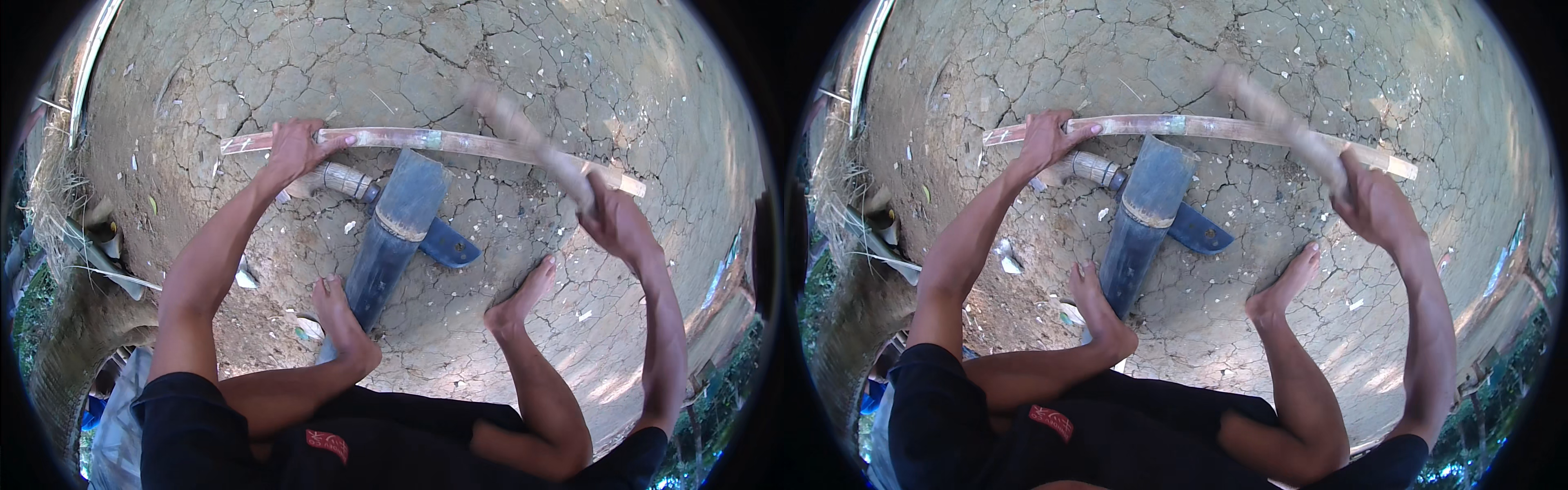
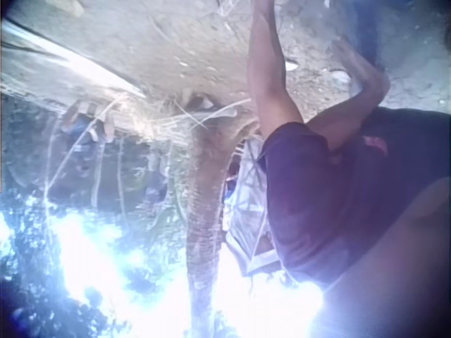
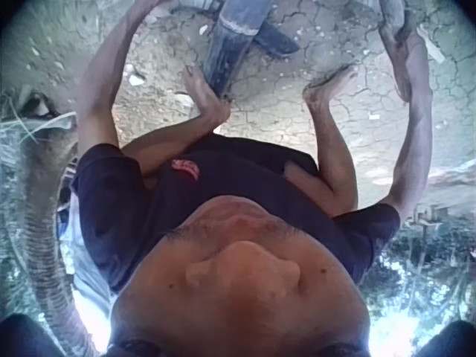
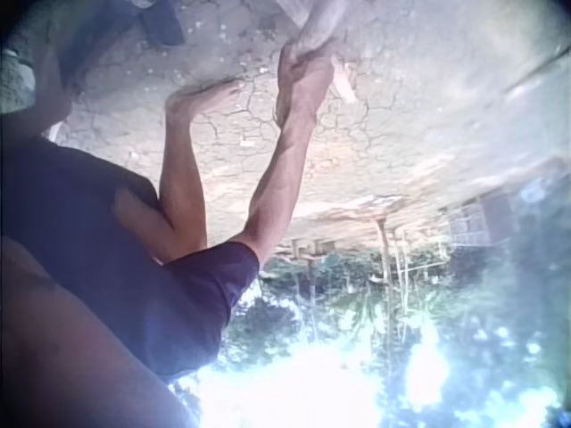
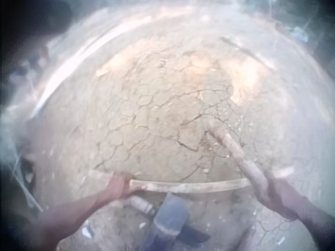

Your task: The person uses a large machete and a wooden mallet to split and shape a piece of bamboo. They repeatedly strike the bamboo with the mallet to drive the machete blade through it, then use the mallet to further shape and smooth the split pieces.

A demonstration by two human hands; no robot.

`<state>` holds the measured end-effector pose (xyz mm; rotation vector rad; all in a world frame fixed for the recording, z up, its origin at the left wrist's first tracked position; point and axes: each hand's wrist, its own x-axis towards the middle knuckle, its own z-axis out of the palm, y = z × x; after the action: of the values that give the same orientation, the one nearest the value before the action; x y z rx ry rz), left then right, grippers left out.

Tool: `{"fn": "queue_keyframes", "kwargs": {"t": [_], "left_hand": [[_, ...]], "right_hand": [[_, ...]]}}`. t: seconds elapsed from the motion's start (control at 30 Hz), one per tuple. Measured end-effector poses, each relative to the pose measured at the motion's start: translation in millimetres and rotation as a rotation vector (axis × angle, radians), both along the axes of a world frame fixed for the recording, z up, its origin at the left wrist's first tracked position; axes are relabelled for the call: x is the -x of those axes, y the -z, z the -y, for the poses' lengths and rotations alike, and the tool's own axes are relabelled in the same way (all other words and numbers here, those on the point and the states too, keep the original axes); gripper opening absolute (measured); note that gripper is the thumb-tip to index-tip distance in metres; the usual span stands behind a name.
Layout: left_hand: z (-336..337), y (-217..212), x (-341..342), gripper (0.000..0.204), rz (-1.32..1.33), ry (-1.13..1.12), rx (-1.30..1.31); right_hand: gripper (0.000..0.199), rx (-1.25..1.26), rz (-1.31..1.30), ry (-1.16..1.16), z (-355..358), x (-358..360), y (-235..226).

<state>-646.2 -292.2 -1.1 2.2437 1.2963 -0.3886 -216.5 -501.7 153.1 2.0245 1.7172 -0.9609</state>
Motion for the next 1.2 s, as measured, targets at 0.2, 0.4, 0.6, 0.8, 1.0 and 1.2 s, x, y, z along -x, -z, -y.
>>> {"fn": "queue_keyframes", "kwargs": {"t": [0.2, 0.4, 0.6, 0.8, 1.0, 1.2], "left_hand": [[-14, -17, -6, 0.079, -0.054, 0.11, -0.054], [-2, -2, -1, 0.081, 0.013, 0.077, -0.117], [-11, -16, -4, 0.082, -0.017, 0.148, -0.097], [-17, -23, -14, 0.081, -0.099, 0.168, -0.036], [-21, -9, -6, 0.078, -0.073, 0.176, -0.064], [-31, -6, -18, 0.068, -0.017, 0.275, -0.055]], "right_hand": [[0.053, -0.112, -0.194, 0.487, -22, -9, -24], [0.046, 0.217, -0.073, -0.02, -7, -26, 7], [0.046, -0.135, -0.214, 0.564, -20, -13, 0], [0.05, 0.453, -0.095, -0.027, -8, -17, -2], [0.05, -0.143, -0.164, 0.624, 1, -17, 5], [0.036, 0.297, -0.196, -0.053, 24, -35, 7]]}}
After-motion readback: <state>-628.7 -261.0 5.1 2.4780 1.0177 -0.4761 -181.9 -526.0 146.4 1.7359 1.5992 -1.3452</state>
